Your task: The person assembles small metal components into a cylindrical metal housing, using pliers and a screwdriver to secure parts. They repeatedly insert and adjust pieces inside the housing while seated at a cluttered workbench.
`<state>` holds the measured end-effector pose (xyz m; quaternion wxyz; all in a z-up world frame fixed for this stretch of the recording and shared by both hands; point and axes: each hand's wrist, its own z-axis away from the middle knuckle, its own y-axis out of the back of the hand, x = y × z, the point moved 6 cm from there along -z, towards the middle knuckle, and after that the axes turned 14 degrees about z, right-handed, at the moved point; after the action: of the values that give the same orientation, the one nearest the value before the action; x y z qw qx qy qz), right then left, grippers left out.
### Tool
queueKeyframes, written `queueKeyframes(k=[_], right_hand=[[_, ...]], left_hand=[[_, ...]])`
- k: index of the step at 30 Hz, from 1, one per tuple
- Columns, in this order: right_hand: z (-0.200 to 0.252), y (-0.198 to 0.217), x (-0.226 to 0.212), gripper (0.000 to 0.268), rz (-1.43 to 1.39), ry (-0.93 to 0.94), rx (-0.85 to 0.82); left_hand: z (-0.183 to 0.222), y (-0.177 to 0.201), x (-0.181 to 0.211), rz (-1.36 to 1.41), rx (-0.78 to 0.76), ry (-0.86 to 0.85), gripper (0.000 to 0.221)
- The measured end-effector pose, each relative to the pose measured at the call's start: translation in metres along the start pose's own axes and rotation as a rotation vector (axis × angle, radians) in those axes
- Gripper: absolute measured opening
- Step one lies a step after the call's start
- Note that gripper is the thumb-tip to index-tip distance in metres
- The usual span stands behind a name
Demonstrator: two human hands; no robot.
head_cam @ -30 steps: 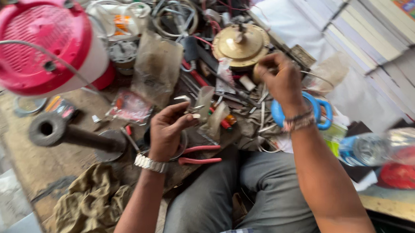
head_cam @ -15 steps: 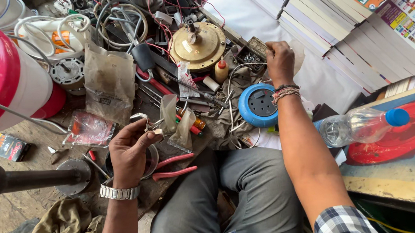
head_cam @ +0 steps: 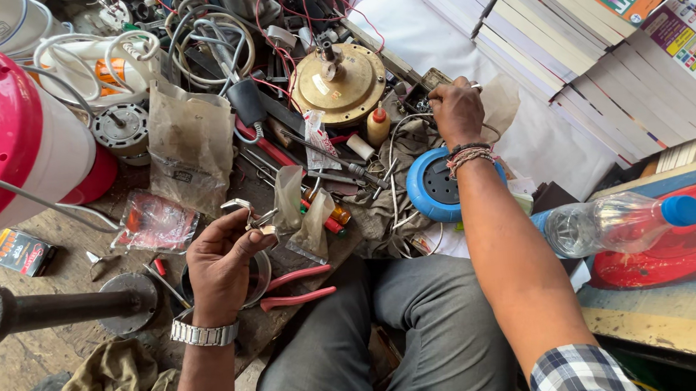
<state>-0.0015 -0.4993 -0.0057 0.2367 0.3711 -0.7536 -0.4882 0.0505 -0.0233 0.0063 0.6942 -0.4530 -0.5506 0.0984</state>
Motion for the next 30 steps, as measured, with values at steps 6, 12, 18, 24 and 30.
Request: queueKeyframes(k=[6,12,18,24,30], right_hand=[[-0.004,-0.025,-0.008,0.017,0.087,0.011,-0.087],[-0.003,-0.039,0.000,0.014,0.031,-0.040,-0.161],[-0.005,-0.024,0.027,0.013,-0.221,-0.159,-0.036],[-0.003,-0.013,0.036,0.011,-0.396,-0.220,-0.019],[-0.003,-0.010,0.034,0.013,-0.438,-0.228,-0.009]], left_hand=[[0.001,0.004,-0.002,0.020,0.007,0.005,0.036],[0.001,0.006,-0.003,0.037,0.005,0.000,0.037],[0.003,0.008,-0.001,0.042,0.017,-0.005,0.036],[0.003,0.005,0.002,0.021,0.012,-0.014,0.037],[0.003,0.005,0.002,0.040,0.013,-0.019,0.037]])
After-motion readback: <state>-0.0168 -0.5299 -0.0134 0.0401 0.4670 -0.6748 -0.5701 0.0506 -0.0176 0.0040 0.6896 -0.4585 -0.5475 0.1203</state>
